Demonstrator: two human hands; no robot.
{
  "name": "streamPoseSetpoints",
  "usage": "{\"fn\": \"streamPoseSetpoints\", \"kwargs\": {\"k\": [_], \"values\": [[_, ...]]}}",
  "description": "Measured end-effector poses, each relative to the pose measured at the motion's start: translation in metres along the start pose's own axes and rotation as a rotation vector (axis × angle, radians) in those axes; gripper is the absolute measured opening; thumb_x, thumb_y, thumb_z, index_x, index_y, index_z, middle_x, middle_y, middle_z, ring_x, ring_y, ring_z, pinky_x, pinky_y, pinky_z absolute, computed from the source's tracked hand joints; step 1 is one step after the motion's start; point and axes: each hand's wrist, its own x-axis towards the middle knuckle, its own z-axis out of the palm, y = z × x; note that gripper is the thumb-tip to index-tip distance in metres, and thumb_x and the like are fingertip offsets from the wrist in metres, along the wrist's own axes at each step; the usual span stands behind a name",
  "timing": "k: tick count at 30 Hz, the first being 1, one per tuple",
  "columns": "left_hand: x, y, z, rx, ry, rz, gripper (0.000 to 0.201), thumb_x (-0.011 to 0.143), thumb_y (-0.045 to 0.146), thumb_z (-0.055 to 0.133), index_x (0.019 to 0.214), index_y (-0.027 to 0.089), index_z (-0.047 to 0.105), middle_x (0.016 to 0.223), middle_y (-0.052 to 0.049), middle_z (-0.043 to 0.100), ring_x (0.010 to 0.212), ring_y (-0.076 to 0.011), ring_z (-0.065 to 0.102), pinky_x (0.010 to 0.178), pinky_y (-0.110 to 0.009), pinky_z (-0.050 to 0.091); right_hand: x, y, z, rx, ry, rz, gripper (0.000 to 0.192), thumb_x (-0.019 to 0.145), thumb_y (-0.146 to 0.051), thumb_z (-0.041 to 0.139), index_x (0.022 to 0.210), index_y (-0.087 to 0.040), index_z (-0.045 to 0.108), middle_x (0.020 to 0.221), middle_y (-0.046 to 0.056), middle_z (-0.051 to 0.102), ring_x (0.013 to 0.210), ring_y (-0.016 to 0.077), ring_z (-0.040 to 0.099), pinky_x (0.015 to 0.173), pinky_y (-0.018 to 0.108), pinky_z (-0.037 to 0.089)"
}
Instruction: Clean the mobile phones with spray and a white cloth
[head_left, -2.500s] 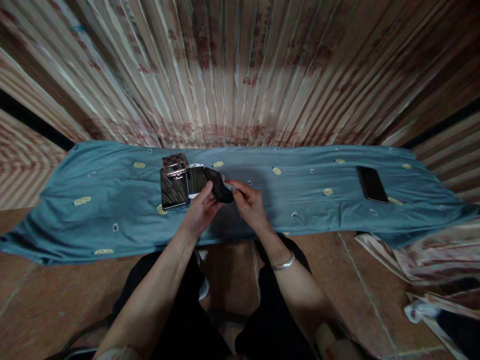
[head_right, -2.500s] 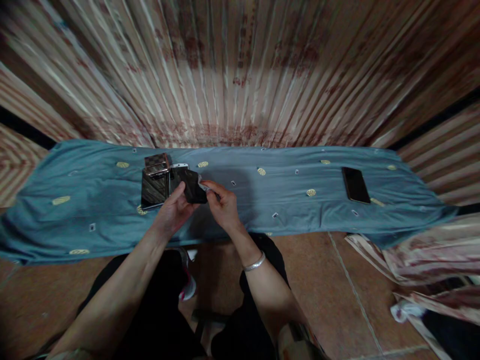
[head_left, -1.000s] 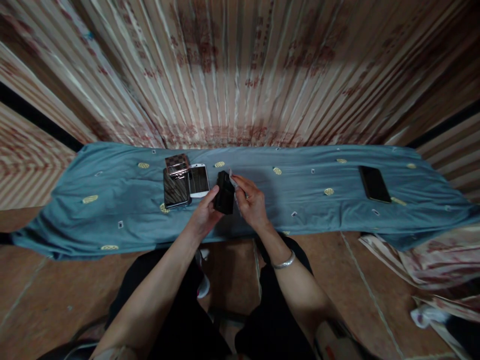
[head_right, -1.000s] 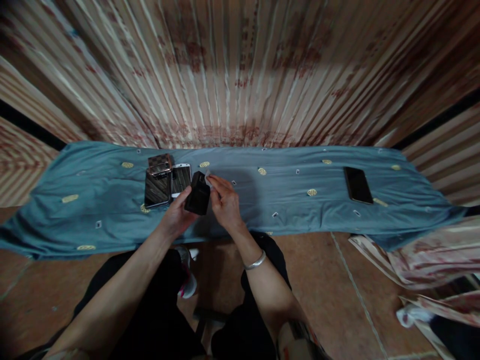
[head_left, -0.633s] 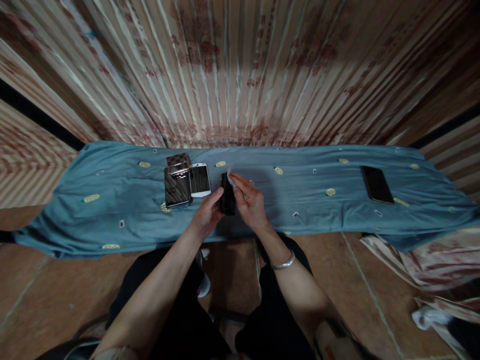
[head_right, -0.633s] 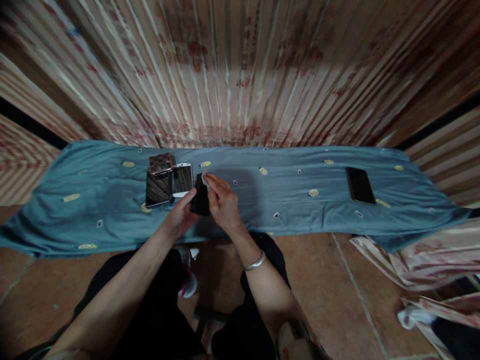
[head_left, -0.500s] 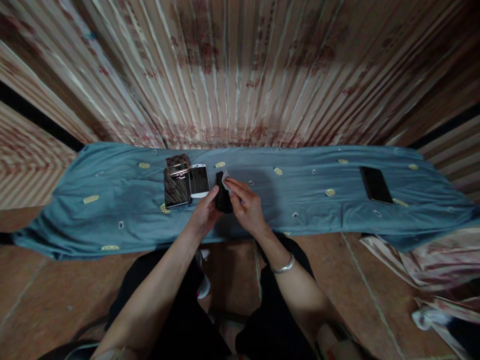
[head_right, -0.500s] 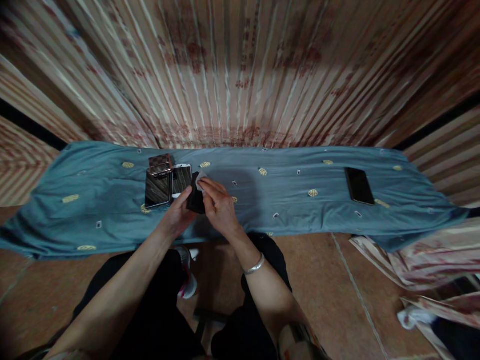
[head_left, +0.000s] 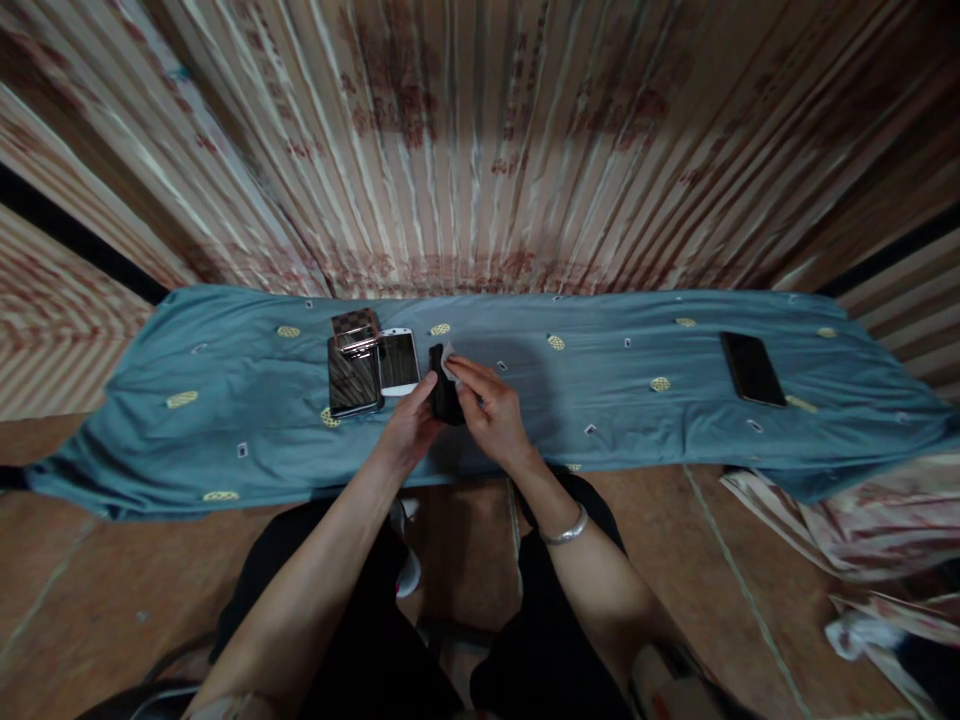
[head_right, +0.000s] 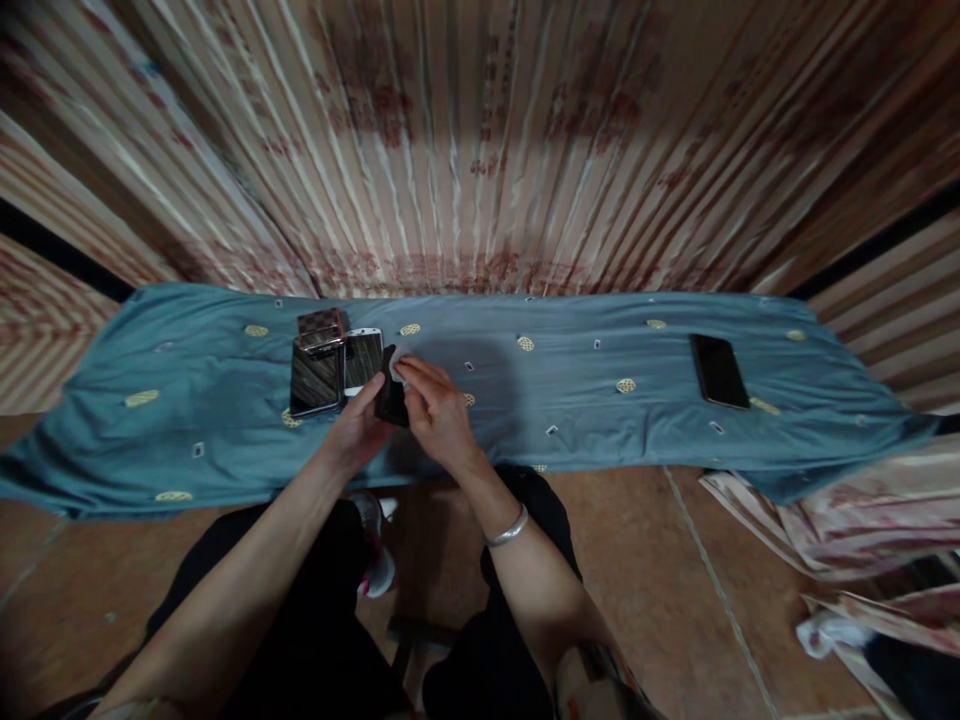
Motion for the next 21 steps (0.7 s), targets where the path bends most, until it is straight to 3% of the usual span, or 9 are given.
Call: {"fn": "streamPoseSetpoints", "kwargs": {"k": [21], "values": [[0.0036,0.0007,-0.0058,0.0,0.004,0.009,0.025,0.08,0.037,0.08,0.097,0.019,0.077,0.085,-0.002,0.078,0.08,-0.0164,0.071,0.073,-0.026,0.054,-0.0004,-0.0053,-0.0024,0.062,-0.032,0.028,0.037,0.096,-0.02,0.051,0.121,-0.031,0.075,0.127,0.003,0.076,0.122,0.0194,0.07,0.11,0.039,0.053]]}}
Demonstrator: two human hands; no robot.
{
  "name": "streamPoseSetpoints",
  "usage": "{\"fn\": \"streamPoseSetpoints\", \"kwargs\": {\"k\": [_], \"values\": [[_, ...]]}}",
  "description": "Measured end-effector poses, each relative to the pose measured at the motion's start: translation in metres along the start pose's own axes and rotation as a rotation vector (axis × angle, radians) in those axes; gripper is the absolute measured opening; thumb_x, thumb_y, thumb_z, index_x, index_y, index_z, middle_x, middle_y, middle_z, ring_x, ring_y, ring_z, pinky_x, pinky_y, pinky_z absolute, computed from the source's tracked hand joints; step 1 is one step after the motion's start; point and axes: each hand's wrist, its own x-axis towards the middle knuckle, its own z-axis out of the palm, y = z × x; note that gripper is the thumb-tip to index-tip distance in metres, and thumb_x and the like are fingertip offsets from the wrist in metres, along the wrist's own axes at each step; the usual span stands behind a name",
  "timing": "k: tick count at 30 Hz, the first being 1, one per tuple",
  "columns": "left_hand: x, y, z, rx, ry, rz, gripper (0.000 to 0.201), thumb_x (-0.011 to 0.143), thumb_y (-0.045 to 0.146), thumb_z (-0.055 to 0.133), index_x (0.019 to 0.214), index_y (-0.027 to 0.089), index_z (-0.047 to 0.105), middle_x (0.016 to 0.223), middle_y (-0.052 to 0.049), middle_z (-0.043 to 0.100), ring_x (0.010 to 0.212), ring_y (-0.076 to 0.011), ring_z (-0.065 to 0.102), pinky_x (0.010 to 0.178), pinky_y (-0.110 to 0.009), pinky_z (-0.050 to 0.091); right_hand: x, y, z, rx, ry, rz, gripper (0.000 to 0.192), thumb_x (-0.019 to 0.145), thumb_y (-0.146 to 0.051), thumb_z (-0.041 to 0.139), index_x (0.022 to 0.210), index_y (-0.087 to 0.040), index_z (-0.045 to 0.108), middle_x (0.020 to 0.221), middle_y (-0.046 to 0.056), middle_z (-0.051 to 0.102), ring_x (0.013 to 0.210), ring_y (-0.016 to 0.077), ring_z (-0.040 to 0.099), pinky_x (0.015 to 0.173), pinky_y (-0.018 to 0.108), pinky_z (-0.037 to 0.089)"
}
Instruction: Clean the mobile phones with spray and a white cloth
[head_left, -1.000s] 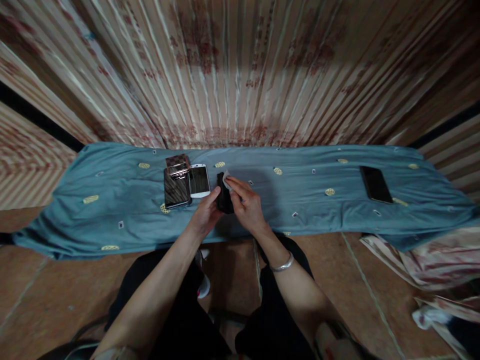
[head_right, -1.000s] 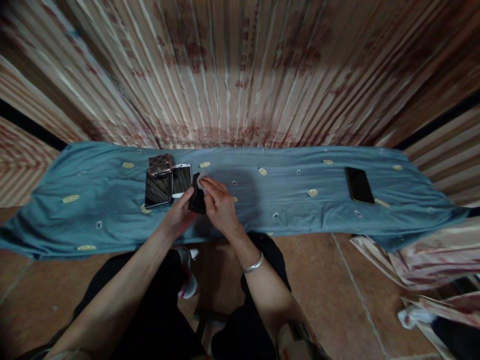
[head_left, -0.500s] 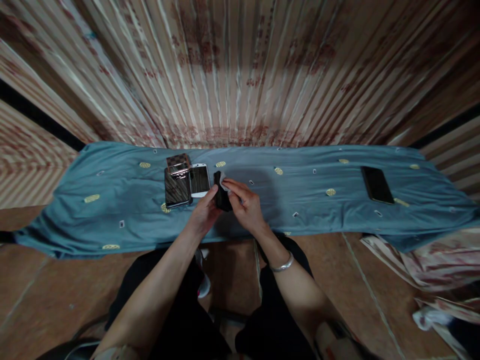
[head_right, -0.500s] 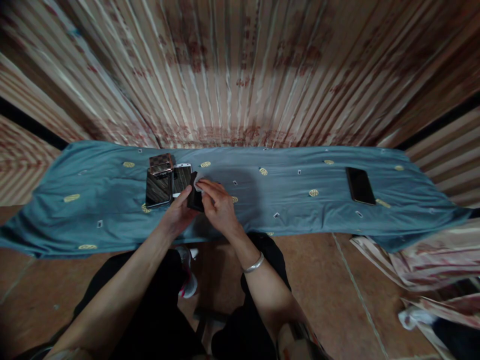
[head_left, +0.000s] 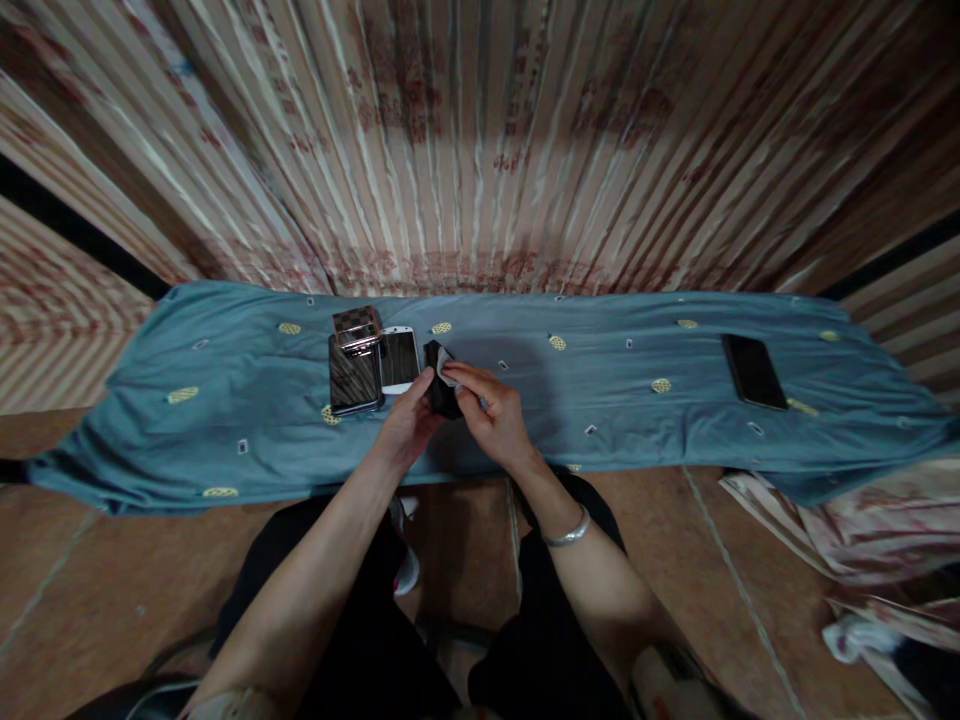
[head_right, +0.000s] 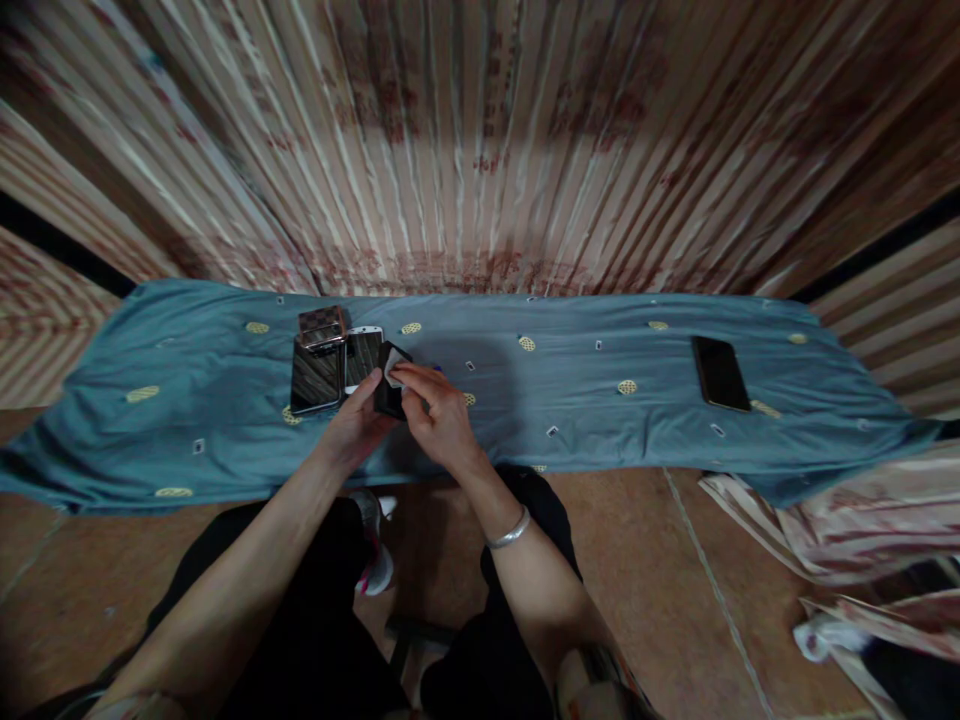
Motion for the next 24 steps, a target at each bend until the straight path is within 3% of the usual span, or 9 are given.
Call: {"fn": "streamPoseSetpoints", "kwargs": {"k": [6,24], "values": [[0.001,-0.003,0.003,0.026,0.011,-0.003,0.022,0.083,0.037,0.078,0.092,0.017,0.078,0.079,-0.003,0.077,0.079,-0.0184,0.07,0.075,-0.028,0.053,0.001,0.0,0.0,-0.021,0.021,-0.004,0.037,0.095,-0.019,0.051,0.121,-0.029,0.075,0.128,0.003,0.075,0.124,0.0187,0.069,0.111,0.038,0.053],[-0.005,0.005,0.012,-0.036,0.072,0.016,0.02,0.08,0.033,0.081,0.078,0.015,0.075,0.071,-0.001,0.074,0.066,-0.0121,0.065,0.064,-0.023,0.05,-0.001,0.0,-0.001,0.068,-0.019,0.045,0.035,0.091,-0.017,0.055,0.113,-0.03,0.079,0.121,0.002,0.079,0.117,0.0186,0.072,0.109,0.037,0.054]]}}
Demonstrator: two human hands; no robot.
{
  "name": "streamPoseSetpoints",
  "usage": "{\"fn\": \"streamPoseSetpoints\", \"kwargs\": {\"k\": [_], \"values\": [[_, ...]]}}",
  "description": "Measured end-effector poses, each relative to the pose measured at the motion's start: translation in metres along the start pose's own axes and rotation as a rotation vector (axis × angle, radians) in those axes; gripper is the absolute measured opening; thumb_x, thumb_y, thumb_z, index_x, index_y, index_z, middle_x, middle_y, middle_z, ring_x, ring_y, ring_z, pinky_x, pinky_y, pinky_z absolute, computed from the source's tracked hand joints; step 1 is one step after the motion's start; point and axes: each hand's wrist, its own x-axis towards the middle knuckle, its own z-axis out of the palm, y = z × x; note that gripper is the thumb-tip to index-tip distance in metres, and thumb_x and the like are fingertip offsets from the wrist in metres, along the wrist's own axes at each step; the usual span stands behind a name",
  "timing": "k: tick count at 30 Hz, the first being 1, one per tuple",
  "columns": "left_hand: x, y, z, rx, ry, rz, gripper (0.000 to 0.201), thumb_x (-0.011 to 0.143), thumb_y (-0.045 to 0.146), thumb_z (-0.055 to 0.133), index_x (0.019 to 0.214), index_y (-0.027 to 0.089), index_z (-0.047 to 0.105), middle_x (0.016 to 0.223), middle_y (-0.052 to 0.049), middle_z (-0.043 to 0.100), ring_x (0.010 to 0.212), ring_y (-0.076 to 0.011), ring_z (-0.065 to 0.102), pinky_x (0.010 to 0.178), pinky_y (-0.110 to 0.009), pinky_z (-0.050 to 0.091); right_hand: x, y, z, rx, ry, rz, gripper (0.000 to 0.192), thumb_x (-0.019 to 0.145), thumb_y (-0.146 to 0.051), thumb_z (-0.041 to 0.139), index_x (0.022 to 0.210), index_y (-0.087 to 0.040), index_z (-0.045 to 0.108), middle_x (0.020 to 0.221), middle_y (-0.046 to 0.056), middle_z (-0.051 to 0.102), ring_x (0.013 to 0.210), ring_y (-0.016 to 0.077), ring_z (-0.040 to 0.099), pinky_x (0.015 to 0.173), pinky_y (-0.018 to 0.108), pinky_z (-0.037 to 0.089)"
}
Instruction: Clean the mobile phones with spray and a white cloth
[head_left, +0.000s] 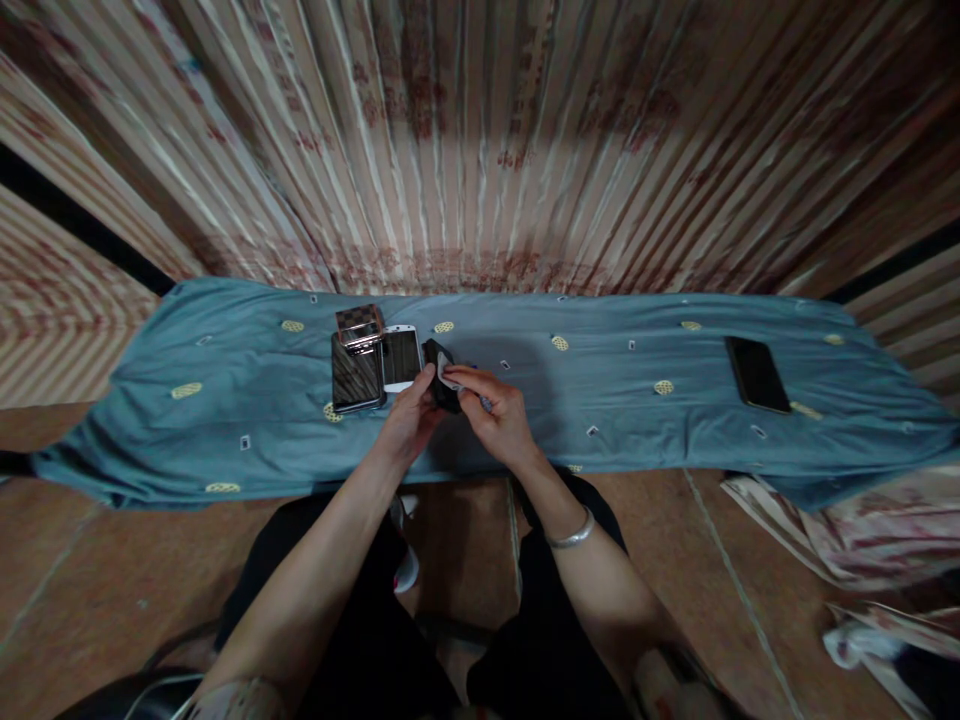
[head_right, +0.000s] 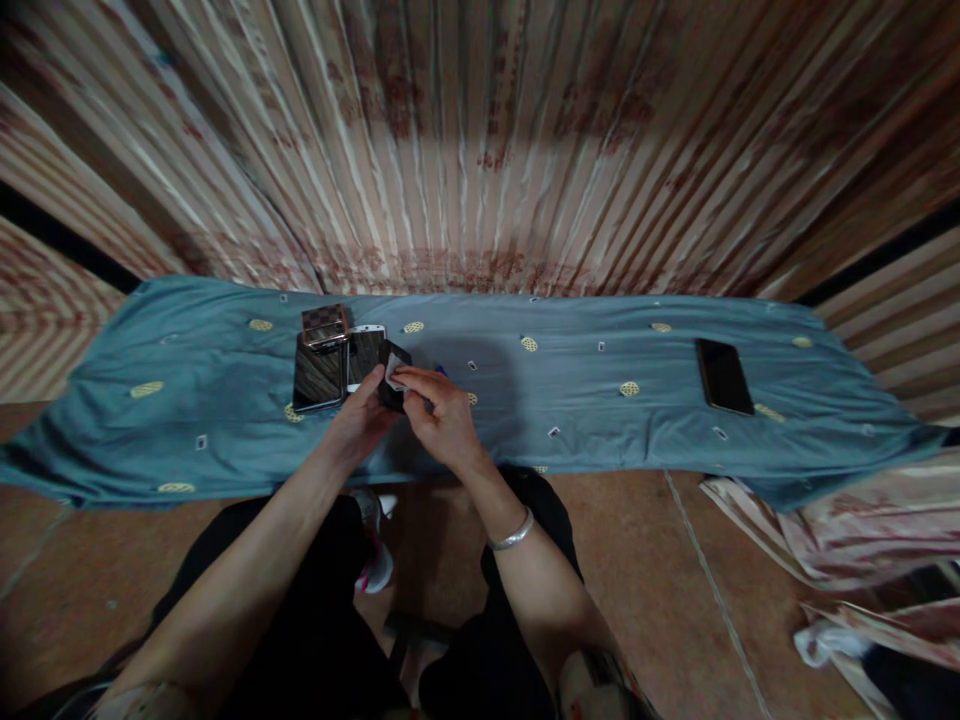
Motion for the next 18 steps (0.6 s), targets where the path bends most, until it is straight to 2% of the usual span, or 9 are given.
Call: {"fn": "streamPoseSetpoints", "kwargs": {"k": [12,18], "values": [[0.0055,-0.0026,-0.0051,-0.011,-0.018,0.021,0.025,0.078,0.037,0.083,0.083,0.015,0.073,0.075,-0.001,0.075,0.07,-0.0128,0.067,0.07,-0.025,0.051,-0.0014,-0.004,0.0,0.061,-0.003,0.012,0.034,0.091,-0.019,0.056,0.112,-0.03,0.079,0.121,0.002,0.079,0.117,0.0192,0.072,0.108,0.038,0.055],[0.0058,-0.0008,-0.0044,-0.039,0.008,0.013,0.022,0.081,0.036,0.081,0.081,0.016,0.071,0.074,0.001,0.073,0.069,-0.0104,0.065,0.069,-0.022,0.05,-0.001,-0.0098,-0.0037,0.151,-0.027,0.015,0.031,0.09,-0.017,0.056,0.105,-0.029,0.08,0.116,0.002,0.08,0.114,0.0187,0.073,0.106,0.037,0.055]]}}
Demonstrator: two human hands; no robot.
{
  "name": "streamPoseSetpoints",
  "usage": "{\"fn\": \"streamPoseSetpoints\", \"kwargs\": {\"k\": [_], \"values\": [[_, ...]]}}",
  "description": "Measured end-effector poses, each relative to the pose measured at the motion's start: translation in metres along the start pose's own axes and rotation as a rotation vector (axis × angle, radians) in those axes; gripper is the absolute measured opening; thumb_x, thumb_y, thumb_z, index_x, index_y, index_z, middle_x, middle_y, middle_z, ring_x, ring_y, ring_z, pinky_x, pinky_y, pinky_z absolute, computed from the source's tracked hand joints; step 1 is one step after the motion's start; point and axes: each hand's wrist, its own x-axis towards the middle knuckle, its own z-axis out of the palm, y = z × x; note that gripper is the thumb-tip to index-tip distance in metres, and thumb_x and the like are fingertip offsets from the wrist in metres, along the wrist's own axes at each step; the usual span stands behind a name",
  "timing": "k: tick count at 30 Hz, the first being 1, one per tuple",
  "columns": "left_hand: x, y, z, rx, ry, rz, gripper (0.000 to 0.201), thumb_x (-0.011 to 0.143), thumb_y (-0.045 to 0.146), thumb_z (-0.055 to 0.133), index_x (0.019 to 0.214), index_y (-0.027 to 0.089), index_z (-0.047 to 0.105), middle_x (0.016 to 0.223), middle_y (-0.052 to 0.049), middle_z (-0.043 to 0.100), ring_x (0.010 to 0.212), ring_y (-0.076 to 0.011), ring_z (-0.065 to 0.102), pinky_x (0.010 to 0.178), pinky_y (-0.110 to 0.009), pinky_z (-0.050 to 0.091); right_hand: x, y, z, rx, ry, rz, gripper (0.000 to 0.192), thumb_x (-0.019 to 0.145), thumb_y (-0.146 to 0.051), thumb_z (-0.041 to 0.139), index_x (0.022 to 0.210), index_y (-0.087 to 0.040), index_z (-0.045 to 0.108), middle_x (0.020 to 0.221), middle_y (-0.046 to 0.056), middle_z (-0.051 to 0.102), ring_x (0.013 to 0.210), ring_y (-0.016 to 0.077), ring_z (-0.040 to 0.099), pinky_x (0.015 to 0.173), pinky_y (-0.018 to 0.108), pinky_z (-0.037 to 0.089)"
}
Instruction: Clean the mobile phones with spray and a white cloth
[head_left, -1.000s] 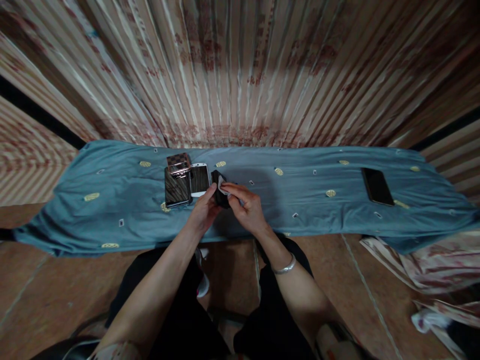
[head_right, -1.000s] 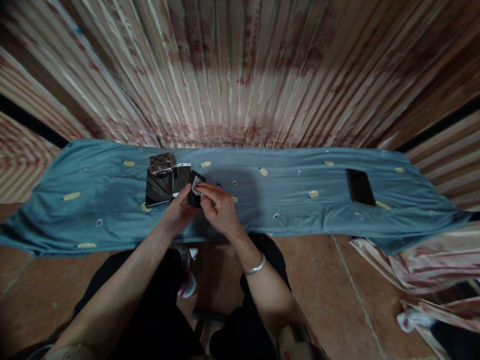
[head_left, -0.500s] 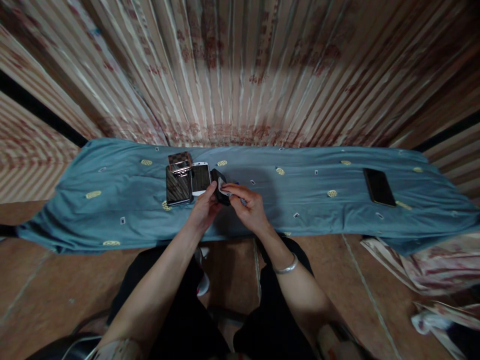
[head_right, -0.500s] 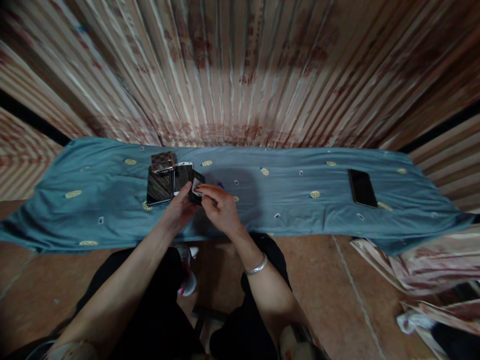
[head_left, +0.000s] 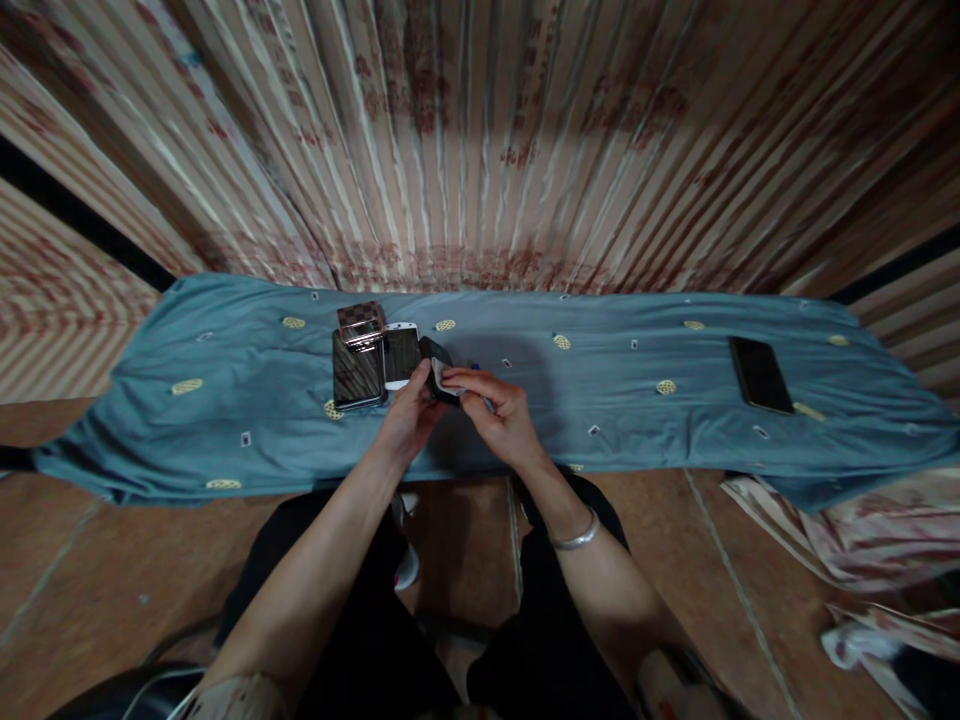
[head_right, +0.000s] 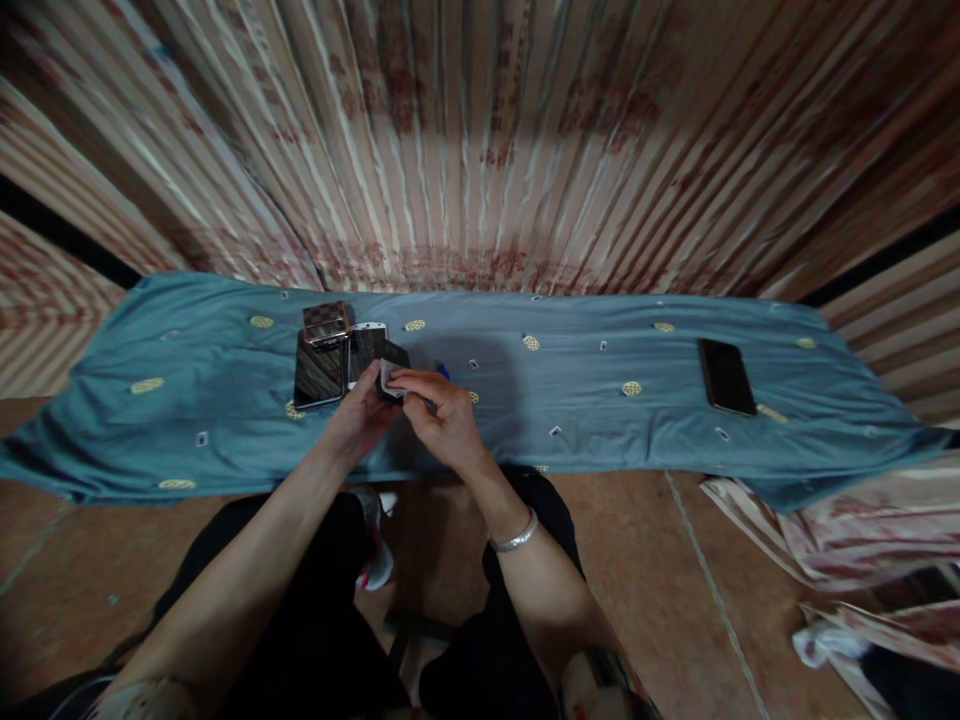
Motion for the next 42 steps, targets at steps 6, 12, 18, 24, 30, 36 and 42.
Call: {"fn": "streamPoseSetpoints", "kwargs": {"k": [6,12,18,24,30,36,42], "values": [[-0.001,0.002,0.002,0.012,-0.02,-0.011,0.023,0.083,0.036,0.078,0.078,0.016,0.069,0.073,0.001,0.071,0.068,-0.0108,0.064,0.071,-0.023,0.052,0.0,0.001,-0.001,0.037,0.019,0.023,0.026,0.088,-0.018,0.056,0.094,-0.027,0.08,0.112,0.002,0.081,0.11,0.0181,0.074,0.103,0.035,0.057],[-0.005,0.006,0.007,0.016,-0.024,-0.034,0.022,0.089,0.037,0.072,0.082,0.017,0.07,0.075,-0.001,0.073,0.068,-0.0121,0.066,0.067,-0.023,0.053,0.0,0.005,-0.005,-0.005,0.018,0.057,0.024,0.085,-0.019,0.056,0.086,-0.028,0.079,0.108,0.001,0.081,0.106,0.0182,0.075,0.101,0.035,0.057],[-0.005,0.008,0.01,0.0,0.013,-0.052,0.027,0.097,0.034,0.059,0.085,0.014,0.072,0.076,-0.004,0.075,0.069,-0.013,0.069,0.068,-0.023,0.056,0.001,0.007,-0.009,0.005,0.026,0.091,0.023,0.084,-0.02,0.056,0.082,-0.028,0.078,0.104,0.0,0.081,0.104,0.0185,0.076,0.1,0.034,0.057],[-0.007,0.008,0.008,0.0,-0.042,-0.074,0.023,0.095,0.035,0.063,0.096,0.015,0.074,0.084,-0.004,0.077,0.076,-0.0145,0.071,0.073,-0.025,0.058,0.004,0.013,-0.008,-0.032,0.06,0.126,0.025,0.084,-0.02,0.055,0.084,-0.027,0.079,0.106,0.001,0.081,0.107,0.02,0.075,0.101,0.035,0.056],[-0.009,0.005,0.006,-0.01,-0.105,-0.071,0.017,0.092,0.03,0.065,0.098,0.016,0.074,0.086,-0.003,0.077,0.075,-0.0141,0.07,0.071,-0.024,0.055,0.007,0.02,-0.01,-0.072,0.083,0.137,0.028,0.084,-0.021,0.055,0.094,-0.028,0.08,0.115,0.001,0.08,0.115,0.0206,0.073,0.109,0.037,0.053],[-0.008,0.001,0.002,0.033,-0.15,-0.086,0.016,0.085,0.031,0.073,0.094,0.018,0.074,0.086,-0.003,0.076,0.074,-0.0163,0.069,0.072,-0.028,0.055,0.01,0.022,-0.014,-0.114,0.114,0.134,0.027,0.087,-0.023,0.057,0.099,-0.029,0.081,0.119,0.001,0.079,0.119,0.0212,0.071,0.113,0.039,0.05],[-0.012,-0.001,0.005,0.039,-0.14,-0.116,0.012,0.086,0.027,0.071,0.091,0.017,0.074,0.084,-0.004,0.076,0.074,-0.0175,0.069,0.073,-0.029,0.054,0.01,0.027,-0.015,-0.173,0.144,0.104,0.032,0.09,-0.021,0.054,0.106,-0.028,0.08,0.121,0.001,0.078,0.12,0.0189,0.071,0.113,0.035,0.05]]}}
